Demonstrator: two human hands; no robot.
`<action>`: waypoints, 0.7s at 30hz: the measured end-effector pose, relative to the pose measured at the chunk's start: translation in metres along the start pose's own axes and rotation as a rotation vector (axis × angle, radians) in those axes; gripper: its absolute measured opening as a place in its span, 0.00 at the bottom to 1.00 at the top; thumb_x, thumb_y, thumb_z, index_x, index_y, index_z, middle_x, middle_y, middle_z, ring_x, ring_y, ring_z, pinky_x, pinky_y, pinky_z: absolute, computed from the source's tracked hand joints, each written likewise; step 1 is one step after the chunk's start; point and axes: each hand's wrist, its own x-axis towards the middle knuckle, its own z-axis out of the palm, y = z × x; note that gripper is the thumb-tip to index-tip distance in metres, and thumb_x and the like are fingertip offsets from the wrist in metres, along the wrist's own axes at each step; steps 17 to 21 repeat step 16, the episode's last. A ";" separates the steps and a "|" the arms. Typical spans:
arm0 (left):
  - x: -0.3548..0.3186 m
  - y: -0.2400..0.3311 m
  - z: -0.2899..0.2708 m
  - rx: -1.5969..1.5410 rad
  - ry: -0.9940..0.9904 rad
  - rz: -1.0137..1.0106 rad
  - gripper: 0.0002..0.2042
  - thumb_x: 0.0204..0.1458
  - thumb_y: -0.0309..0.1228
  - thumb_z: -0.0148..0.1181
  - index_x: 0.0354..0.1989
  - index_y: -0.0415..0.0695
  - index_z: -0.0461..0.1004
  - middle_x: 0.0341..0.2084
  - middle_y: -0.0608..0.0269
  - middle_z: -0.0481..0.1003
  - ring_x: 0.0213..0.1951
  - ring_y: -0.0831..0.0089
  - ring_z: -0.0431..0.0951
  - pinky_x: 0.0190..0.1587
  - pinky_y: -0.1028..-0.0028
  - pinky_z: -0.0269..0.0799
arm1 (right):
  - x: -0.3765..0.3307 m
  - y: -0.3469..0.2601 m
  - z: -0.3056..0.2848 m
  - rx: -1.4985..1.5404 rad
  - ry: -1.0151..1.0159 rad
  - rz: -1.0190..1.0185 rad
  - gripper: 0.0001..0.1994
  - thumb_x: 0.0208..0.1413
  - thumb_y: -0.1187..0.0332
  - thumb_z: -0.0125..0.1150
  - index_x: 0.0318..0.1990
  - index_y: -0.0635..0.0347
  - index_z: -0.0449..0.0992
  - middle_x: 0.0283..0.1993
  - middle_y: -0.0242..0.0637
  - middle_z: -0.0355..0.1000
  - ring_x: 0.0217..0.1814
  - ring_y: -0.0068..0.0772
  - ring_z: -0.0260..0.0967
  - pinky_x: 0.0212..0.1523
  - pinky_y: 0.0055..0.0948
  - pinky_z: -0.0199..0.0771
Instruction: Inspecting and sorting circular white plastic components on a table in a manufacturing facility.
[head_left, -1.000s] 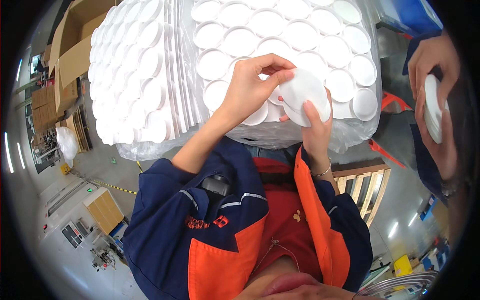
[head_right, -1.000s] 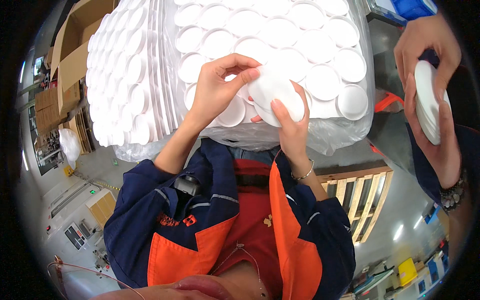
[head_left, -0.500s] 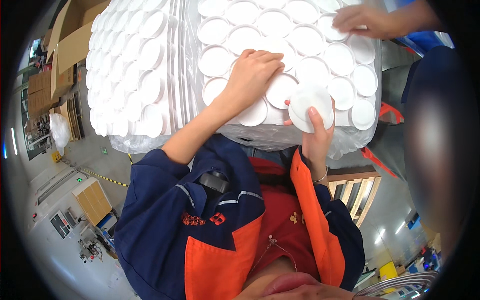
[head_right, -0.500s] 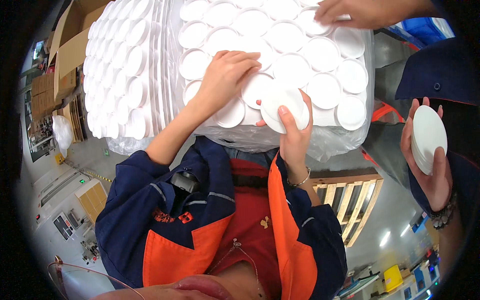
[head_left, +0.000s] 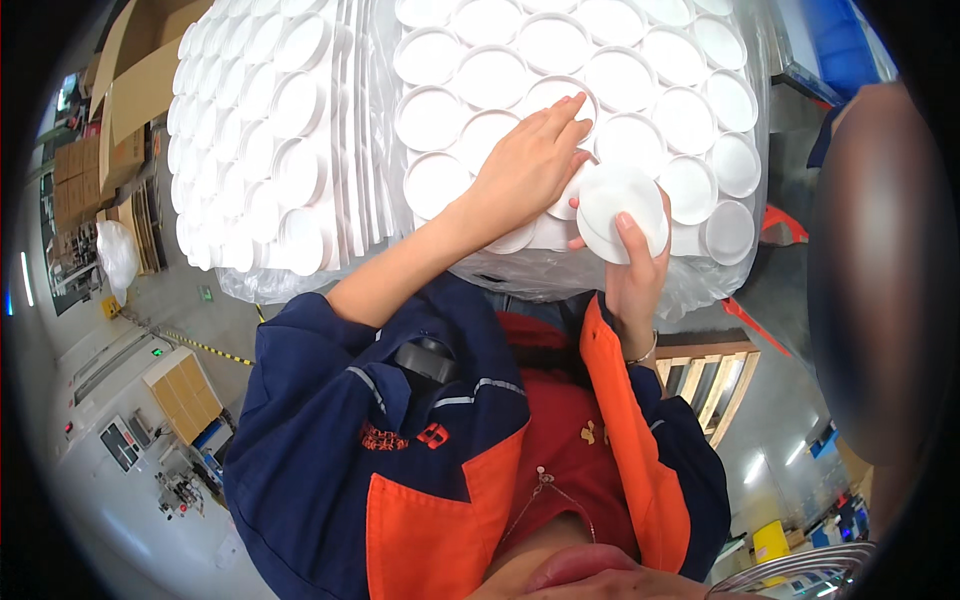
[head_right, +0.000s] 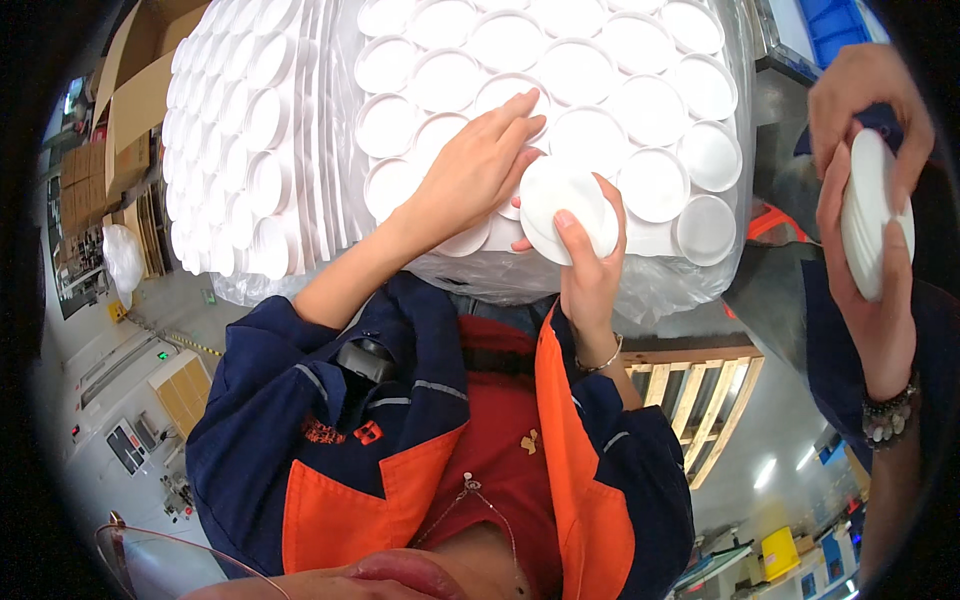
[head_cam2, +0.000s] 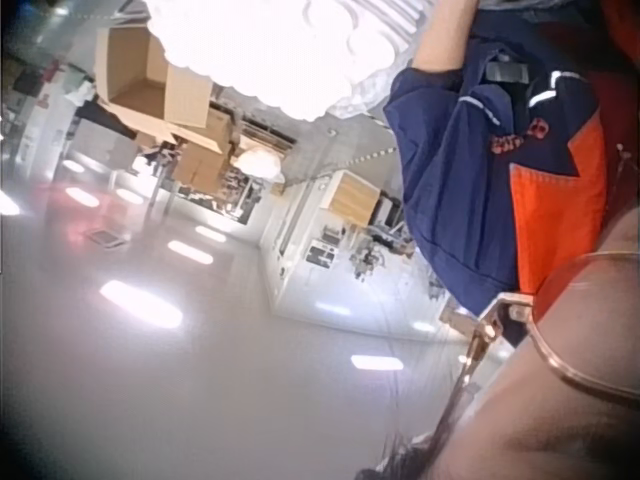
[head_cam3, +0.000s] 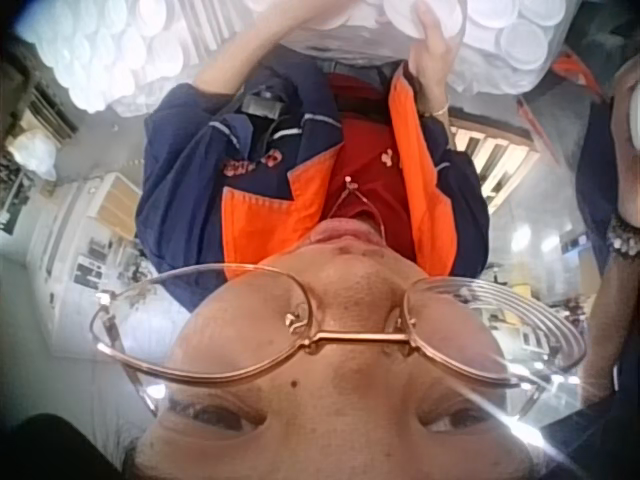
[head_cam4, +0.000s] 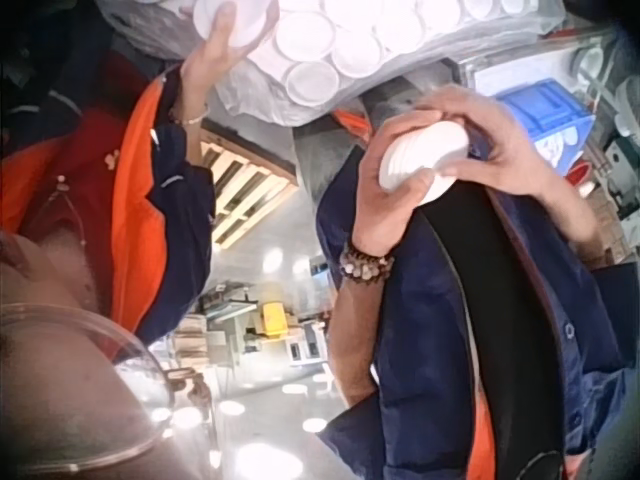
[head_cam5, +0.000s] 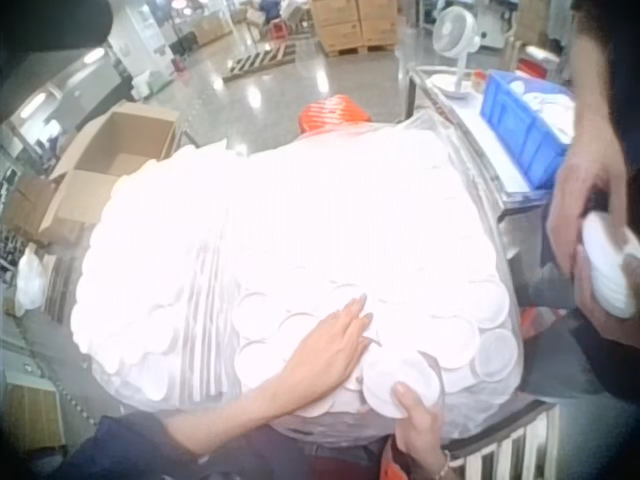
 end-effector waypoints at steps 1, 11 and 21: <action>0.003 0.000 -0.002 -0.029 -0.036 -0.053 0.16 0.60 0.31 0.56 0.55 0.39 0.72 0.59 0.45 0.69 0.60 0.51 0.70 0.63 0.57 0.63 | 0.000 -0.001 0.001 -0.005 0.007 0.003 0.25 0.60 0.73 0.54 0.64 0.69 0.57 0.53 0.55 0.71 0.50 0.50 0.78 0.35 0.39 0.87; 0.010 0.011 -0.036 -0.010 -0.071 -0.052 0.15 0.60 0.33 0.59 0.53 0.40 0.74 0.49 0.51 0.75 0.47 0.57 0.77 0.56 0.59 0.67 | -0.004 -0.001 0.007 0.016 0.048 -0.011 0.25 0.61 0.73 0.55 0.63 0.68 0.57 0.55 0.54 0.70 0.51 0.51 0.78 0.36 0.39 0.87; 0.004 0.038 -0.064 -0.482 -0.295 -0.385 0.18 0.56 0.37 0.65 0.52 0.41 0.75 0.51 0.51 0.77 0.51 0.64 0.78 0.63 0.56 0.64 | -0.003 0.003 0.007 -0.102 0.029 -0.005 0.30 0.59 0.69 0.57 0.67 0.66 0.55 0.59 0.53 0.68 0.59 0.51 0.73 0.34 0.37 0.86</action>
